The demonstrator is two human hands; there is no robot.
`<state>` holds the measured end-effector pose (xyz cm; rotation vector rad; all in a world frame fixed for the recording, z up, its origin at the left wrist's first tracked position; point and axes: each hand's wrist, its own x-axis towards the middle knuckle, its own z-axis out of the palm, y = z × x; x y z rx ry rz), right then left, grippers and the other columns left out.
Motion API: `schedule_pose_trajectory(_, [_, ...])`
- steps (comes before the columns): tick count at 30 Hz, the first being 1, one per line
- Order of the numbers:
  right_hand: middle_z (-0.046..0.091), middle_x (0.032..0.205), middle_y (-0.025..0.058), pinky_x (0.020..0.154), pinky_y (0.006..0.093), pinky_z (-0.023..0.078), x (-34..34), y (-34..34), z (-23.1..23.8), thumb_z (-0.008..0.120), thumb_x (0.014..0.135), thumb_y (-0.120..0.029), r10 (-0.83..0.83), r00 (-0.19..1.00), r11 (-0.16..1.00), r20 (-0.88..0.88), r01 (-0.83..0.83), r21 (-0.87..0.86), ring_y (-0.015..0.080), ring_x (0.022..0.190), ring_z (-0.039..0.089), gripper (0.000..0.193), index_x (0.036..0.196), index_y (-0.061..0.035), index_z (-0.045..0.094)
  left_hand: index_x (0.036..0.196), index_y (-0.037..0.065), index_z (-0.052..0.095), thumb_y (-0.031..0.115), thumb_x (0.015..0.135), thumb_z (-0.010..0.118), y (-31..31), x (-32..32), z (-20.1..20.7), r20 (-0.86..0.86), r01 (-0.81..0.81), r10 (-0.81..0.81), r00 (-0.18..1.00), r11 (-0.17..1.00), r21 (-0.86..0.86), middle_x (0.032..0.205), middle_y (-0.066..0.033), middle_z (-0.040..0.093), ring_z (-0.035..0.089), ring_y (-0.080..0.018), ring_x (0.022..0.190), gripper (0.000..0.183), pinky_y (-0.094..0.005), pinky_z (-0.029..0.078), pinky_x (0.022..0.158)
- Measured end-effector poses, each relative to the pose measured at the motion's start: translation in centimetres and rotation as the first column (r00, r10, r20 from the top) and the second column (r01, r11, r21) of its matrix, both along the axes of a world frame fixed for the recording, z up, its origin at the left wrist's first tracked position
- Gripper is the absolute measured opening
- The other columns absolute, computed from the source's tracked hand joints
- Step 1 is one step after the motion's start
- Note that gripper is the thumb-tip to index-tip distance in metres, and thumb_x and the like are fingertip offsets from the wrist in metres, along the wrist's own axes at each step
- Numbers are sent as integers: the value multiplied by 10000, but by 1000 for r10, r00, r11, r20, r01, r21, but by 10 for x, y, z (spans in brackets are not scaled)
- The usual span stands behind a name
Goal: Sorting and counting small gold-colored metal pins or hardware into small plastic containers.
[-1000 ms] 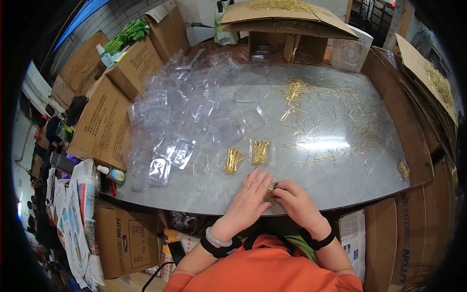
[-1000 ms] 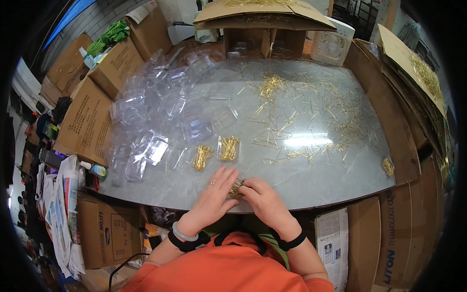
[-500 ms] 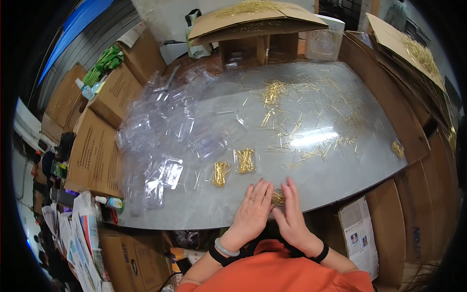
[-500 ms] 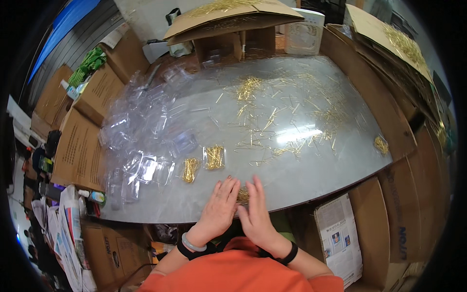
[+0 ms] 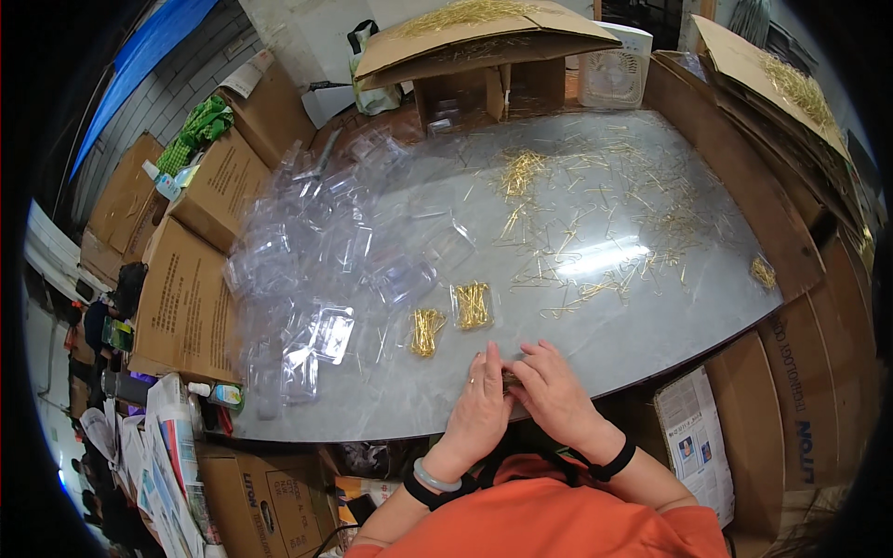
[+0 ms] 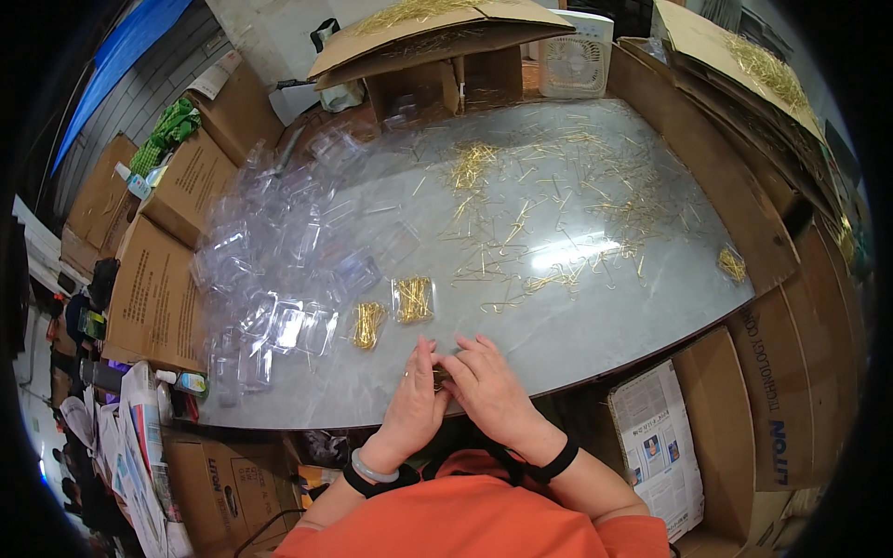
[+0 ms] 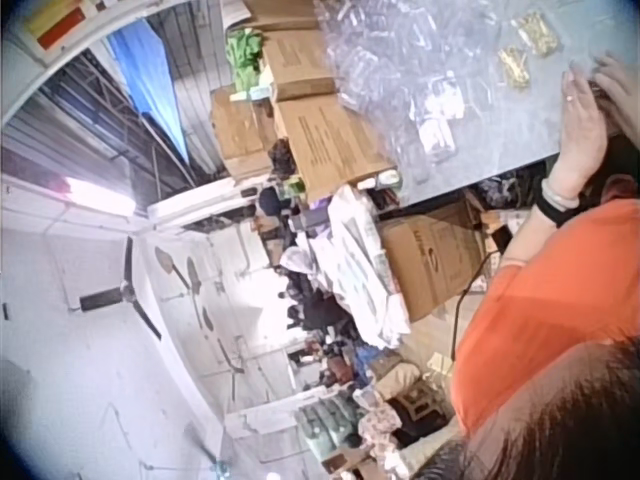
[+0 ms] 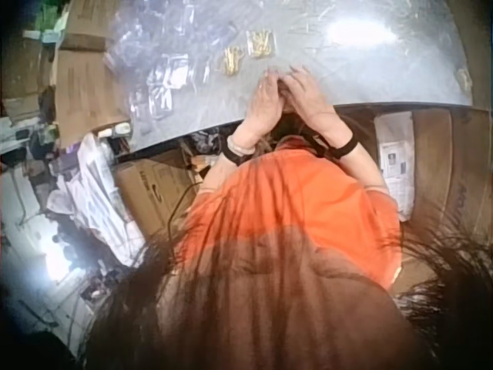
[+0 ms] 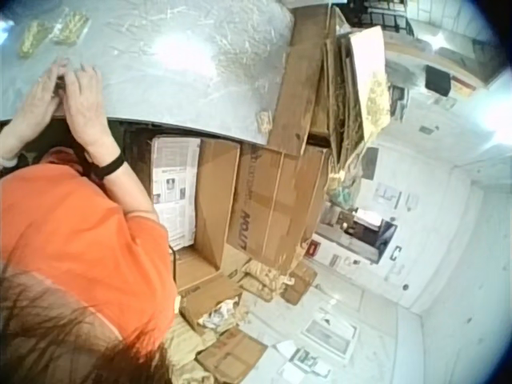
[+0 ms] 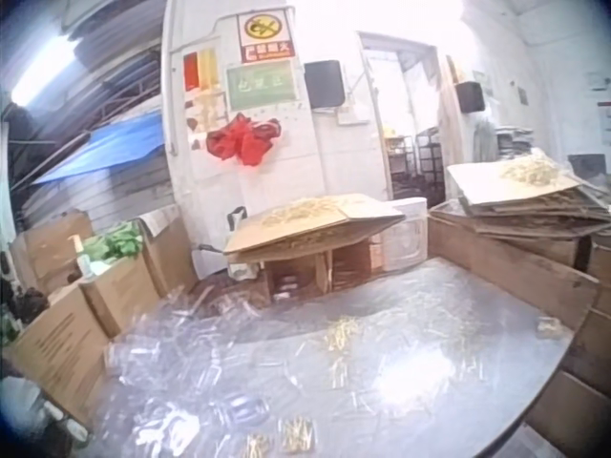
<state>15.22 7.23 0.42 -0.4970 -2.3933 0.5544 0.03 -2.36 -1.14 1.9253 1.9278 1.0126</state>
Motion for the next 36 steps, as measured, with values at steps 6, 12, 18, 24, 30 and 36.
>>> schedule_pose_trajectory(6, [597, 1291, 166, 1064, 411, 513, 5, -8, 1, 732, 856, -58, -104, 994, 990, 18, 105, -90, 367, 1187, 609, 380, 1222, -38, 628, 1626, 13, 169, -1, 871, 744, -3, -4, 5, -15, -10, 10, 1000, 999, 34, 1424, -251, 530, 580, -405, 1253, 949, -476, 467, 1075])
schedule_pose_trajectory(12, [627, 1339, 136, 1085, 424, 507, 4, 0, 3, 633, 866, -44, 17, 996, 988, 86, -30, 150, 324, 1272, 598, 402, 1267, -13, 634, 1618, 1, 185, 47, 885, 761, -7, -10, 10, 164, -1, -2, 986, 1000, 16, 1463, -256, 496, 537, -418, 1320, 934, -477, 458, 1088])
schedule_pose_trajectory(18, [643, 1316, 127, 1106, 434, 495, 2, -3, 1, 616, 854, -19, -4, 998, 992, 70, -5, 127, 315, 1272, 605, 385, 1238, -6, 650, 1398, -3, 553, 105, 859, 803, -49, -2, 10, -10, -349, 353, 936, 931, 109, 1381, -226, 553, 544, -422, 1297, 604, -473, 435, 1104])
schedule_pose_trajectory(24, [659, 1281, 108, 1093, 431, 507, 5, -2, 2, 614, 844, -12, 31, 997, 991, 67, -39, 128, 310, 1246, 620, 364, 1205, -24, 662, 890, 52, 711, 132, 781, 842, -49, -15, 29, -75, -284, 291, 954, 954, 93, 995, -92, 658, 588, -330, 1004, 188, -448, 479, 853])
schedule_pose_trajectory(30, [664, 1269, 102, 1046, 416, 533, 7, 2, 1, 618, 853, -14, 75, 996, 990, 43, -79, 115, 306, 1211, 640, 342, 1192, -35, 660, 850, 55, 702, 100, 805, 813, -39, -26, 27, -57, -231, 236, 970, 969, 87, 870, -71, 681, 605, -312, 859, 128, -425, 483, 759])
schedule_pose_trajectory(36, [654, 1273, 123, 982, 409, 551, 9, 1, 1, 640, 887, -8, 74, 997, 997, 22, -74, 22, 325, 1178, 649, 363, 1249, -38, 623, 888, 34, 708, 68, 847, 768, -30, -27, 30, 22, -212, 211, 977, 969, 129, 848, -102, 700, 639, -326, 790, 80, -423, 502, 707])
